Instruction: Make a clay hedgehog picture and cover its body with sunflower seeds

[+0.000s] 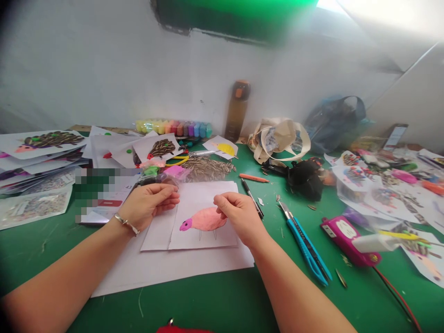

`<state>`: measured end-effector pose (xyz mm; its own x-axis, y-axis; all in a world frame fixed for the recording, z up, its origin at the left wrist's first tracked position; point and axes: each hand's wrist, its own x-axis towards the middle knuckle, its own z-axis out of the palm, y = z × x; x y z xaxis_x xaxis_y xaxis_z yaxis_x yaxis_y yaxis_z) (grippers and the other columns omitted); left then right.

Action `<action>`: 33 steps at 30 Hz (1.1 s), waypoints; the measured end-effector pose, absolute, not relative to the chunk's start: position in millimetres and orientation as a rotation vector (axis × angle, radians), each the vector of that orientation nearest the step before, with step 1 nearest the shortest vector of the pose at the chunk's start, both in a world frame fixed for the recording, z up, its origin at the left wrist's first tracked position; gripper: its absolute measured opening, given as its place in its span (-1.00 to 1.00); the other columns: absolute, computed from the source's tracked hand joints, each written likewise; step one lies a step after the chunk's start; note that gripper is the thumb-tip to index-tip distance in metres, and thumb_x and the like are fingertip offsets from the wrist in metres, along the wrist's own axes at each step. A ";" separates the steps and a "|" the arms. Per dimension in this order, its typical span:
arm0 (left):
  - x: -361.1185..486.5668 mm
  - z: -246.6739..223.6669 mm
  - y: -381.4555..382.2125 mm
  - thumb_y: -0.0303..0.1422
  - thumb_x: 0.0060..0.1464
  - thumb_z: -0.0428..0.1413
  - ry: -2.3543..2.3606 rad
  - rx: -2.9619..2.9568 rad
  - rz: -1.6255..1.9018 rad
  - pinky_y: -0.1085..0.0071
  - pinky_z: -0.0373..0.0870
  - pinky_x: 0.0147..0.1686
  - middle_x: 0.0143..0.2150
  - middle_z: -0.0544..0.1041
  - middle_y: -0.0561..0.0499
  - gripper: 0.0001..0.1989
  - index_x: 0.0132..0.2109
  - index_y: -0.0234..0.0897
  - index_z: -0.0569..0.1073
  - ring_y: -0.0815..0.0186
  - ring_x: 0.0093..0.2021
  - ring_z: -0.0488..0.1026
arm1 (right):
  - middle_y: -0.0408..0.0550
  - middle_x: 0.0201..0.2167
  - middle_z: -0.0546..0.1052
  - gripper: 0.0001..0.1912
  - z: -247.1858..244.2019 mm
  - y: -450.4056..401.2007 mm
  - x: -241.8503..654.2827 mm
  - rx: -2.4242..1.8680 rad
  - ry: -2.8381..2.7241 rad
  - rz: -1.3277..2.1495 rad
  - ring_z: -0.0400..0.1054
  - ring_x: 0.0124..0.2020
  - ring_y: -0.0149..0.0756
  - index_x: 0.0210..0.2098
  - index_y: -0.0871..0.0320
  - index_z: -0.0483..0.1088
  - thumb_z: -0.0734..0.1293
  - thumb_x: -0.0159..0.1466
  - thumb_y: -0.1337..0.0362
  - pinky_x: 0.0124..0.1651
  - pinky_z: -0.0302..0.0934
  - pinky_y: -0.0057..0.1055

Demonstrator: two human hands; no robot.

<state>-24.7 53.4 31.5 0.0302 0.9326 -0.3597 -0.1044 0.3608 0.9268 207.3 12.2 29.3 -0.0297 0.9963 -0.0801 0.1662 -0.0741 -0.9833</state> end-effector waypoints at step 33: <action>-6.4 39.9 29.7 -0.18 -0.14 0.30 1.139 0.985 0.727 0.48 0.39 -0.55 -0.52 0.55 -0.02 -0.67 -0.36 -0.40 0.50 0.39 -0.58 0.46 | -0.10 -0.39 0.55 -0.81 30.3 2.3 193.8 -1.303 -1.287 1.310 0.40 -0.44 -0.39 -0.19 0.15 0.46 0.33 0.19 0.26 -0.32 0.33 -0.41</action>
